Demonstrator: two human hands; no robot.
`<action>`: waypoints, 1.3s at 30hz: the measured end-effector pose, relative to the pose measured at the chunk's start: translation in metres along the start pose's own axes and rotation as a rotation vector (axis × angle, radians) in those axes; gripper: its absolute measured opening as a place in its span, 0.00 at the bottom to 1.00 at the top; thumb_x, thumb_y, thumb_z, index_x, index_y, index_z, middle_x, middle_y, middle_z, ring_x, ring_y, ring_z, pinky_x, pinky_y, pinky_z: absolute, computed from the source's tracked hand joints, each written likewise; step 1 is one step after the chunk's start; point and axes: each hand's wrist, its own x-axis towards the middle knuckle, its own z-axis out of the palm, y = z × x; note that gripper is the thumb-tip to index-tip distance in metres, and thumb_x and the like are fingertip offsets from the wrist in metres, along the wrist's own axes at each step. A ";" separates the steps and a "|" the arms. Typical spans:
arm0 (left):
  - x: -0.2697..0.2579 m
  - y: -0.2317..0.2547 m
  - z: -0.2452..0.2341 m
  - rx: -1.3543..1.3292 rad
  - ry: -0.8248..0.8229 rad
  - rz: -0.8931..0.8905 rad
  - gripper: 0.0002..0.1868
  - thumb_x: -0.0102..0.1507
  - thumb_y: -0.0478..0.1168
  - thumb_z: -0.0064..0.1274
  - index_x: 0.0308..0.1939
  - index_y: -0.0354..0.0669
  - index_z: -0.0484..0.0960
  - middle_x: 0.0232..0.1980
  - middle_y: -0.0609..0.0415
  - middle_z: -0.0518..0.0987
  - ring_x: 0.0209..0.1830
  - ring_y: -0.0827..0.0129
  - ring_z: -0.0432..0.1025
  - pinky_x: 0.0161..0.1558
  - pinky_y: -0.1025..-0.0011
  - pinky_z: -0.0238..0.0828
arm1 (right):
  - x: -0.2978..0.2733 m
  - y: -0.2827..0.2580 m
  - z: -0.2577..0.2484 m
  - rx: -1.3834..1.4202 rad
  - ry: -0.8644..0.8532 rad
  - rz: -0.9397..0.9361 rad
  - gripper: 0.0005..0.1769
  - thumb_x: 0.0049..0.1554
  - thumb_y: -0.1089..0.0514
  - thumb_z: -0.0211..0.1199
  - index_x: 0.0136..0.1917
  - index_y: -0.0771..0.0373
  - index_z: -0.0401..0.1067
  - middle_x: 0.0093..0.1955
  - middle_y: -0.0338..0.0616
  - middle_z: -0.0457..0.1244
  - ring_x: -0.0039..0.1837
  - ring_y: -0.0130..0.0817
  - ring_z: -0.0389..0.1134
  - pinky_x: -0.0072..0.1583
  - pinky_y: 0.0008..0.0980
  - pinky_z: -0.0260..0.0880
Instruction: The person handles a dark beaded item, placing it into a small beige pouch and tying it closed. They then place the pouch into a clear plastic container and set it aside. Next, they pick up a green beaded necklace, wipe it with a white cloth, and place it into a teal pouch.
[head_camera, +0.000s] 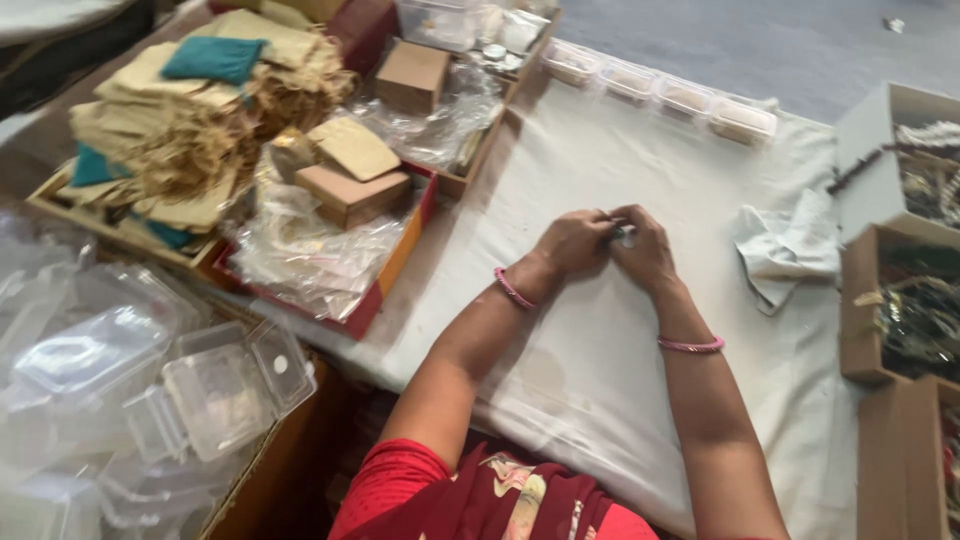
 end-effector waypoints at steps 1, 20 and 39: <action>-0.001 -0.004 0.005 0.016 0.011 -0.017 0.09 0.58 0.38 0.57 0.42 0.47 0.88 0.44 0.51 0.84 0.44 0.57 0.80 0.47 0.62 0.78 | 0.000 -0.002 -0.001 0.010 -0.018 -0.016 0.21 0.50 0.66 0.65 0.58 0.66 0.73 0.56 0.50 0.70 0.58 0.42 0.72 0.60 0.40 0.72; 0.006 -0.027 0.009 -0.259 0.159 -0.012 0.12 0.58 0.35 0.60 0.46 0.48 0.86 0.48 0.55 0.85 0.46 0.63 0.81 0.51 0.68 0.80 | 0.011 0.013 0.034 1.471 -0.010 0.594 0.24 0.69 0.50 0.37 0.67 0.67 0.63 0.64 0.50 0.63 0.64 0.40 0.66 0.69 0.45 0.68; 0.082 -0.048 -0.240 0.897 -0.689 -0.097 0.04 0.66 0.36 0.54 0.43 0.41 0.80 0.37 0.52 0.76 0.31 0.69 0.72 0.33 0.70 0.78 | 0.028 0.060 0.026 1.513 0.038 0.632 0.18 0.69 0.58 0.48 0.65 0.75 0.64 0.61 0.68 0.65 0.65 0.59 0.68 0.70 0.47 0.73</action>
